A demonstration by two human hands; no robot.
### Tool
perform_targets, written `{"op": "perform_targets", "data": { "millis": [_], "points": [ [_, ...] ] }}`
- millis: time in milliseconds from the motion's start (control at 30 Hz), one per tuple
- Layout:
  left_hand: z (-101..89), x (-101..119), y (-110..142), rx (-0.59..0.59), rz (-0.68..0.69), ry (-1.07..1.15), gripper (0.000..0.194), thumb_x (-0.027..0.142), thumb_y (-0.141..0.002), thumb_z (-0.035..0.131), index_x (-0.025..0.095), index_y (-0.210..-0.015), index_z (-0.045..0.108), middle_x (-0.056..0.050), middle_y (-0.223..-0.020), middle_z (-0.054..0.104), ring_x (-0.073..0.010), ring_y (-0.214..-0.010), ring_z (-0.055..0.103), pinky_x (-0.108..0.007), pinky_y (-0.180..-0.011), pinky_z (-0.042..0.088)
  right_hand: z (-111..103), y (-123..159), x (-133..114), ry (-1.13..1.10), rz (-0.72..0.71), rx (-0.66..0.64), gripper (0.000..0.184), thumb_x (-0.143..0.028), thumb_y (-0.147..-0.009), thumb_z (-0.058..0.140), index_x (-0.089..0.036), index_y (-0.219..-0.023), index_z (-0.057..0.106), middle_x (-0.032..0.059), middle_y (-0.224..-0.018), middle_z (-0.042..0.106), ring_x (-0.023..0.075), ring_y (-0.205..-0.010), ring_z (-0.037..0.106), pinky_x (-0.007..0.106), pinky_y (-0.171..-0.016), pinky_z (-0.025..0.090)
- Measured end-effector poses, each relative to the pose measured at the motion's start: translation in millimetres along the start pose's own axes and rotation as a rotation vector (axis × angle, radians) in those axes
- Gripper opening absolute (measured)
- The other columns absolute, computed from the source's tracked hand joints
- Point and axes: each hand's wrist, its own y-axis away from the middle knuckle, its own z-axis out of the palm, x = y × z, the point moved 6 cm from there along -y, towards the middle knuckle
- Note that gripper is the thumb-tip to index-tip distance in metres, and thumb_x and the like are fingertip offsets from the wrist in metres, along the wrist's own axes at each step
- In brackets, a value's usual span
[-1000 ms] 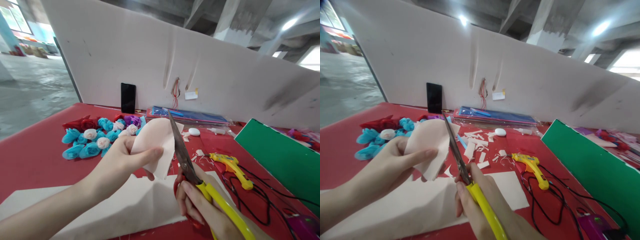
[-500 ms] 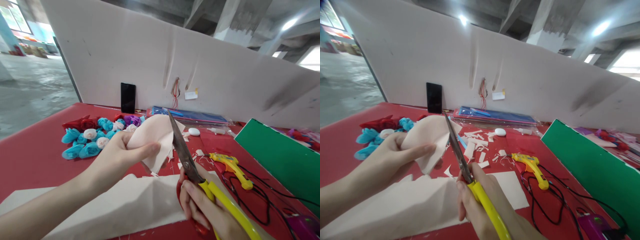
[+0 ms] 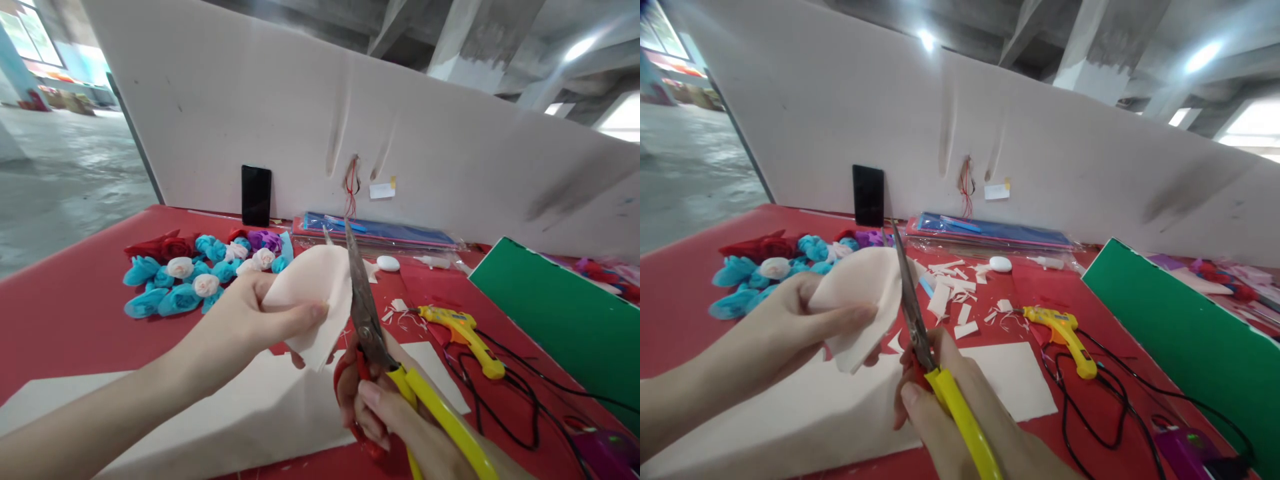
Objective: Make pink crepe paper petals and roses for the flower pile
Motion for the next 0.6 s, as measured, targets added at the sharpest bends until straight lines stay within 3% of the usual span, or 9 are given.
{"op": "perform_targets", "data": {
  "millis": [100,200,467,600],
  "points": [
    [0.5,-2,-1,-0.004,-0.003,0.002,0.031,0.037,-0.072,0.071,0.013,-0.052,0.069,-0.004,-0.051,0.07,-0.0107,-0.044,0.063,-0.013,-0.041,0.042,-2,-1,-8,0.006,0.029,0.06,0.041,-0.05,-0.091,0.043,-0.016,-0.072,0.055,-0.0038,-0.053,0.046,0.0076,-0.045,0.038,0.021,-0.042,0.031],
    [-1.0,-2,-2,0.006,0.005,-0.01,0.032,0.037,-0.073,0.072,0.013,-0.052,0.068,-0.004,-0.05,0.069,-0.0104,-0.043,0.063,-0.012,-0.04,0.04,-1,-1,-15,0.004,0.047,0.049,0.048,-0.051,-0.091,0.042,-0.015,-0.061,0.053,-0.0053,-0.046,0.042,0.0054,-0.039,0.033,0.02,-0.038,0.027],
    [-2.7,4,-2,0.025,0.014,-0.005,0.02,0.027,-0.07,0.072,0.014,-0.055,0.069,-0.004,-0.05,0.069,-0.0112,-0.042,0.061,-0.013,-0.037,0.041,-3,0,-19,-0.011,0.075,0.109,0.046,-0.053,-0.089,0.044,-0.017,-0.062,0.05,-0.0036,-0.051,0.048,0.0032,-0.035,0.028,0.019,-0.034,0.023],
    [-4.9,7,-3,0.037,0.034,0.02,0.011,0.018,-0.069,0.07,0.016,-0.059,0.07,-0.003,-0.052,0.07,-0.0113,-0.042,0.06,-0.013,-0.036,0.041,-3,0,-21,-0.041,0.059,0.128,0.037,-0.054,-0.088,0.047,-0.019,-0.076,0.049,-0.0059,-0.049,0.047,0.0037,-0.034,0.027,0.018,-0.033,0.022]
  ]
}}
